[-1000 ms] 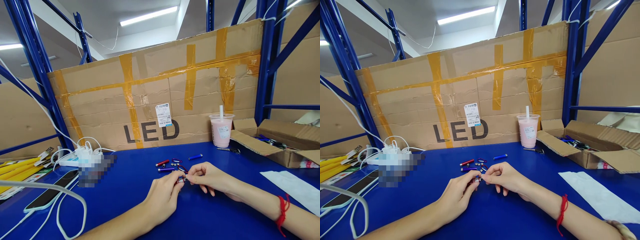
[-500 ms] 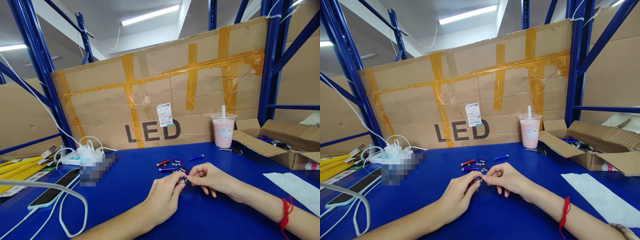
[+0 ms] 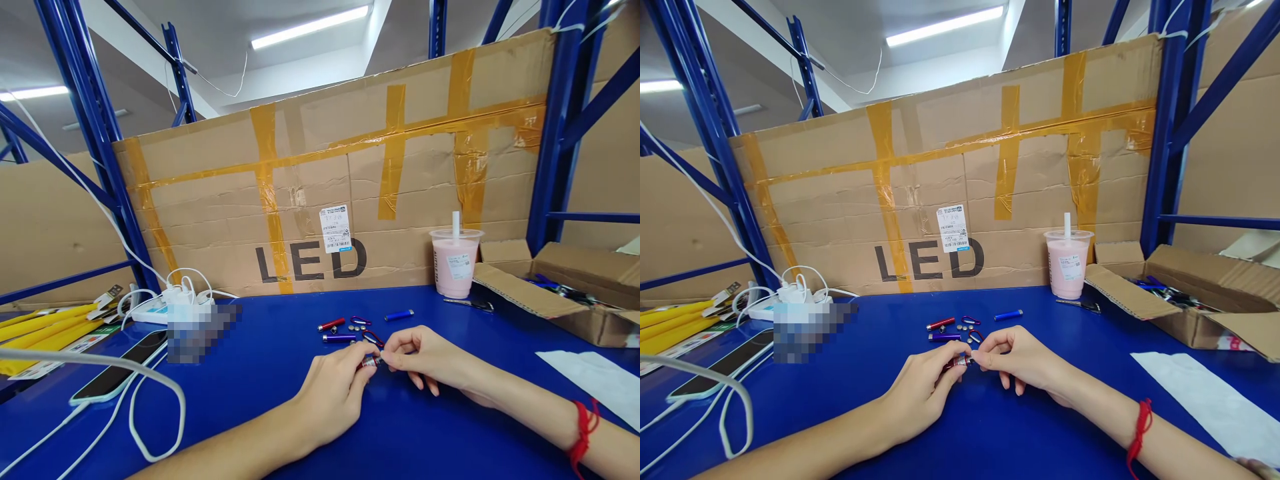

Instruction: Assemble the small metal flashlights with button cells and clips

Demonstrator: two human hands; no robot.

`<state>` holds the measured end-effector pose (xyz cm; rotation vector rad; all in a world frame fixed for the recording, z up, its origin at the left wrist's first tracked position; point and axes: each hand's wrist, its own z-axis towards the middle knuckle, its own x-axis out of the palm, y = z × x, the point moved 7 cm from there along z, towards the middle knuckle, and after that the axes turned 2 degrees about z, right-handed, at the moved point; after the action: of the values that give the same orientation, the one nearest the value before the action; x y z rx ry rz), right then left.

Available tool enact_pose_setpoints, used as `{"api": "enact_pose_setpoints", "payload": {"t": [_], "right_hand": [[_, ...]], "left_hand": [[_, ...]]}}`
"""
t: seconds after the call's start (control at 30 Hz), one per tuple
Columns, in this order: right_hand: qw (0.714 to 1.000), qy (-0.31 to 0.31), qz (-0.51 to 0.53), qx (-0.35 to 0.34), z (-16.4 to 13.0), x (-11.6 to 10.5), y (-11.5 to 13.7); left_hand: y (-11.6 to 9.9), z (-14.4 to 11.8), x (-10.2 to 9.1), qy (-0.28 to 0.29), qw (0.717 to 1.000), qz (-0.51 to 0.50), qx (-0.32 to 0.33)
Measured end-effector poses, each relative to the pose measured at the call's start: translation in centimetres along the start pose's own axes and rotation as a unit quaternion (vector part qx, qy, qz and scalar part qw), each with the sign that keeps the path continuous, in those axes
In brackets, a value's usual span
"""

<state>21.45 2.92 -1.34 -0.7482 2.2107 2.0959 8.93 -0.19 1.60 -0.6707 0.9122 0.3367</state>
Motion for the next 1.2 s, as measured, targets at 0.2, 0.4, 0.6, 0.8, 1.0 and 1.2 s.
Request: {"api": "enact_pose_setpoints", "payload": {"t": [0.2, 0.4, 0.6, 0.8, 1.0, 1.2], "right_hand": [[1.000, 0.006, 0.010, -0.003, -0.10, 0.00, -0.02], [1.000, 0.005, 0.007, 0.000, -0.01, 0.01, -0.05], [1.000, 0.004, 0.007, 0.003, -0.14, 0.08, 0.14], [1.000, 0.004, 0.006, 0.003, -0.08, 0.07, 0.05], [1.000, 0.004, 0.010, 0.003, -0.11, 0.04, 0.05], [1.000, 0.000, 0.000, 0.000, -0.06, -0.05, -0.03]], "left_hand": [[0.15, 0.02, 0.08, 0.003, 1.000, 0.008, -0.007], [0.10, 0.07, 0.11, 0.000, 1.000, 0.005, -0.002], [-0.02, 0.08, 0.04, 0.001, 1.000, 0.004, 0.002], [-0.09, -0.06, -0.04, 0.003, 1.000, 0.004, 0.003], [0.07, 0.02, -0.06, 0.002, 1.000, 0.004, 0.000], [0.06, -0.05, 0.02, 0.009, 1.000, 0.006, -0.002]]}}
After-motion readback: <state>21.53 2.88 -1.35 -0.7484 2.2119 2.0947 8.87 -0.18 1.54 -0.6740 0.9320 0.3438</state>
